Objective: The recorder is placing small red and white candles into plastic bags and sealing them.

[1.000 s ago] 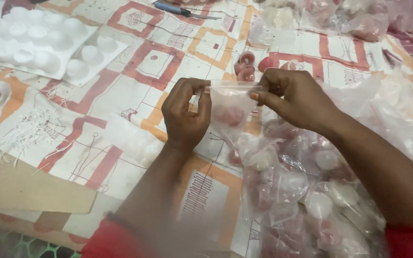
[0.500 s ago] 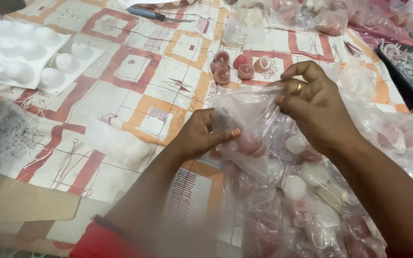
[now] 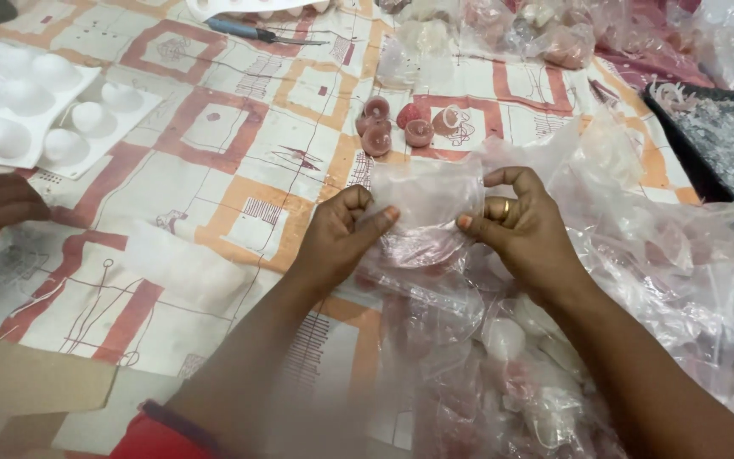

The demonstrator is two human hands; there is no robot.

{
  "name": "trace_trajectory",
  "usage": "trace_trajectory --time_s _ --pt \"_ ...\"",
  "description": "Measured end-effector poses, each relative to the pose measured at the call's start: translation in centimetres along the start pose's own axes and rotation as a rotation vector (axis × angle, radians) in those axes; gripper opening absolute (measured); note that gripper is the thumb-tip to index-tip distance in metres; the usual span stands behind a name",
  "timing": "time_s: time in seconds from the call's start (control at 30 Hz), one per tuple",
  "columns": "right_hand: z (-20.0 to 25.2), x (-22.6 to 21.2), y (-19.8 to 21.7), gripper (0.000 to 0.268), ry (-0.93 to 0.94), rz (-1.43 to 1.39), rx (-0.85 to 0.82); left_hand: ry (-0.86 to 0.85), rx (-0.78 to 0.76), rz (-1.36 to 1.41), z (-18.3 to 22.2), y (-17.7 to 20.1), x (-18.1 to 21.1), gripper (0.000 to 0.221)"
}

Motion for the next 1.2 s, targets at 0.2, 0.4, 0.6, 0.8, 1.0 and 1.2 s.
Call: trace_trajectory --time_s 0.2,0.4,0.6,0.8,1.0,1.2 --pt "0.5 0.7 0.6 0.032 0.182 0.021 -0.058 0.051 0.103 0.172 -0.3 -0.6 2.5 0.025" --pt "0.7 -0.2 -0.3 0.045 0.144 0.228 -0.126 0.036 0.208 0.217 -0.5 0.5 2.5 0.043" --pt "1.2 -1.5 -2.5 0.061 0.092 0.467 -0.181 -0.068 0.2 0.162 0.1 0.7 2.9 0.051" --pt "0.0 1.2 -1.0 0.029 -0.084 0.511 -0.15 -0.091 0.01 0.158 -0.1 -0.4 3.7 0.062" --pt "0.4 0.0 -0.3 0.013 0.33 0.43 -0.181 -0.186 -0.041 -0.307 -0.3 1.1 1.3 0.045" --pt "0.4 0.1 -0.5 0.015 -0.02 0.148 -0.16 -0.159 -0.014 -0.044 0.0 -0.8 0.8 0.031"
Point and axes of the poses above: each hand's wrist, its own z-axis away from the middle knuckle, its own y-axis out of the back of the hand, x = y × z, the point moved 6 cm from there along -z, towards the middle knuckle, and after that the axes turned 10 degrees about -y, right-handed, at the moved point
